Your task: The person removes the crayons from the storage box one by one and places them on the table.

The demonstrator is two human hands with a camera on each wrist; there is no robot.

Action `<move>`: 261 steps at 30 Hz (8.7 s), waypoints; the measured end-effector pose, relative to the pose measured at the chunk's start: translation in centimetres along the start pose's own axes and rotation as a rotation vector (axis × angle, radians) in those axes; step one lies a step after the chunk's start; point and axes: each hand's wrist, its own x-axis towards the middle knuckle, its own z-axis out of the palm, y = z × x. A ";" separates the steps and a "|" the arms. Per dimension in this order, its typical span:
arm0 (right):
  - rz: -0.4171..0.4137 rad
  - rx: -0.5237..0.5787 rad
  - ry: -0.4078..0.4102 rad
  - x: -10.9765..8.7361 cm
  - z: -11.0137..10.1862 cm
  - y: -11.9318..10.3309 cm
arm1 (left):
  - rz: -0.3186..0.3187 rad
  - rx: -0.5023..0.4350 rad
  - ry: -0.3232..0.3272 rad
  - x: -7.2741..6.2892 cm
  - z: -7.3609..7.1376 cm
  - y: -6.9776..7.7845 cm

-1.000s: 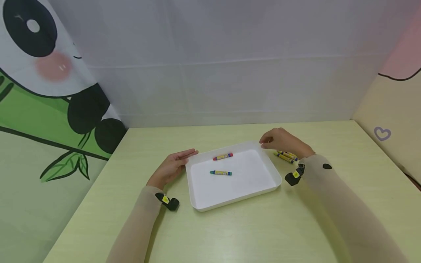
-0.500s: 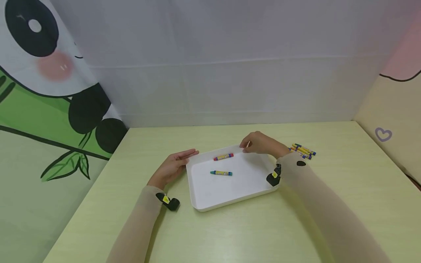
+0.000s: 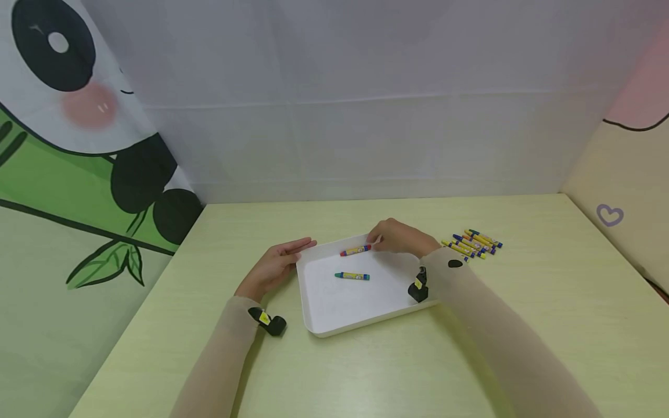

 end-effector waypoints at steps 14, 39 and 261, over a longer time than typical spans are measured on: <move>-0.022 -0.076 -0.063 0.3 0.7 -0.9 | 0.003 0.002 0.007 0.0 0.1 0.0; 0.018 -0.108 -0.058 0.9 1.6 -1.3 | -0.026 0.018 0.037 0.0 0.0 0.1; 0.061 0.035 0.007 -12.4 -4.0 10.9 | 0.018 0.005 -0.009 0.3 -0.1 -0.1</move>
